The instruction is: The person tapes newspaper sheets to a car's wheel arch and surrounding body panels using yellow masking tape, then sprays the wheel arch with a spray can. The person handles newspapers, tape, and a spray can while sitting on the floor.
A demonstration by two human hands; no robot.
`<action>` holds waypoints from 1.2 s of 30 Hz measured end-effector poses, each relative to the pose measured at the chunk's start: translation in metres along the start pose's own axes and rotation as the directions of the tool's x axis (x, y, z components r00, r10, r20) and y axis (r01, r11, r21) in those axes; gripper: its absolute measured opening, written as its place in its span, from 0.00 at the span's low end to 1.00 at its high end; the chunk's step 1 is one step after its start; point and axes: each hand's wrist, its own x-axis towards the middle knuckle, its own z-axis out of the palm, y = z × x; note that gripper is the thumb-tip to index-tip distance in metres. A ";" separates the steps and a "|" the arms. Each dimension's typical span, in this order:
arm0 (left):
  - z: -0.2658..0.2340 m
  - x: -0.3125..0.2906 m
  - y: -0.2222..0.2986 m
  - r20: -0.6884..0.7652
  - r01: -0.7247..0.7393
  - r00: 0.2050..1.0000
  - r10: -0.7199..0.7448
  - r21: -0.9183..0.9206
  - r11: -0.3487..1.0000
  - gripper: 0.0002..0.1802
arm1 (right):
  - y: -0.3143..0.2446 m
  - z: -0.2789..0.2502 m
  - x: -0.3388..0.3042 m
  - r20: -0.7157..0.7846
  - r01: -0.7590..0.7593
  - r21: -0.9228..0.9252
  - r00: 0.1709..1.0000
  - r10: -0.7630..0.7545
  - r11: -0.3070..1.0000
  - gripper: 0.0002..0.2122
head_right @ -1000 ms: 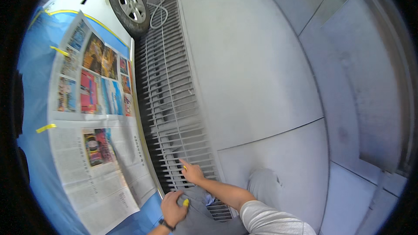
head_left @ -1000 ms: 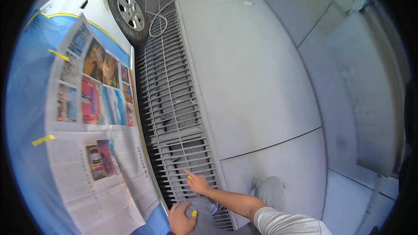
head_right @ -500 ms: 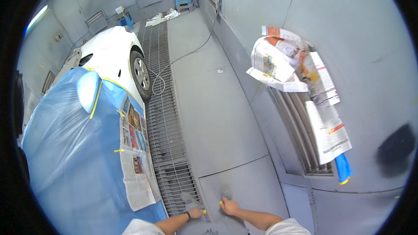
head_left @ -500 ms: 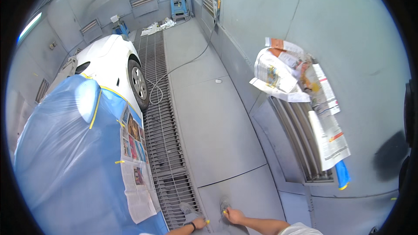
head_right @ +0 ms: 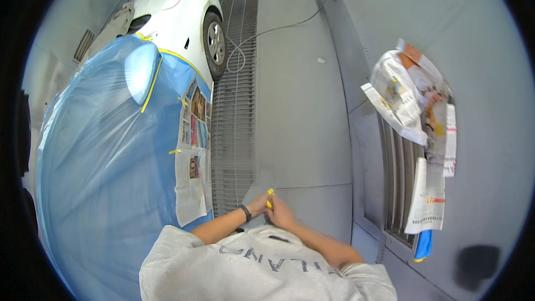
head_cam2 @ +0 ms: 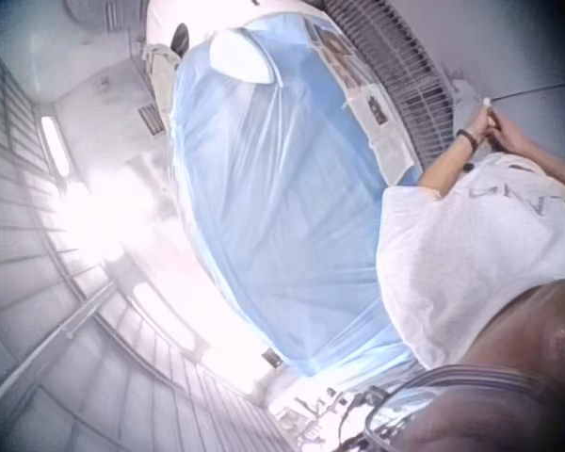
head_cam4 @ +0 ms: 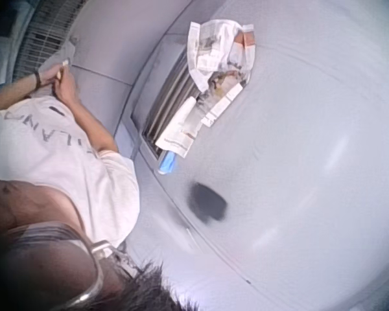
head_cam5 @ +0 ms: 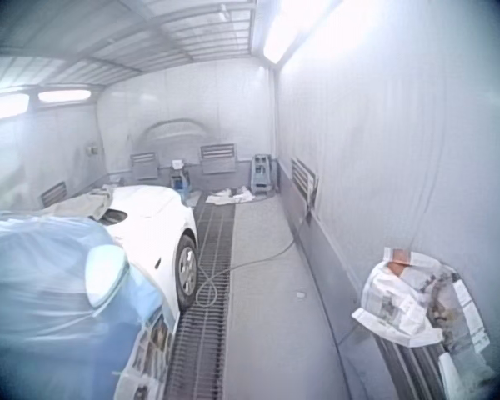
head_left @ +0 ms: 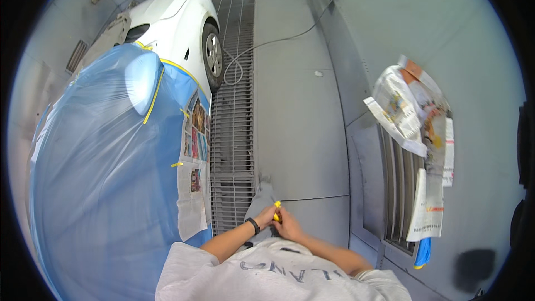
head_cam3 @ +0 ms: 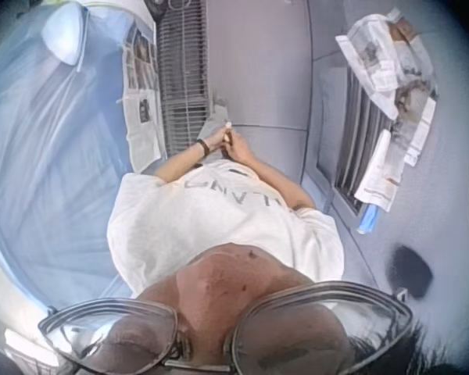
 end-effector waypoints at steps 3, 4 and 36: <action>-0.012 0.027 0.064 0.063 -0.001 0.998 0.012 -0.162 0.987 0.24 | -0.019 -0.034 0.069 0.017 0.035 -0.094 0.999 -0.033 0.995 0.17; -0.012 0.038 0.094 0.080 -0.006 0.997 0.021 -0.182 0.983 0.25 | -0.026 -0.052 0.098 0.038 0.037 -0.129 0.999 -0.033 0.991 0.17; -0.212 0.263 0.694 -0.881 -0.041 0.464 0.093 0.083 0.996 0.31 | -0.126 -0.482 0.856 0.408 0.045 -0.146 0.913 0.018 0.988 0.14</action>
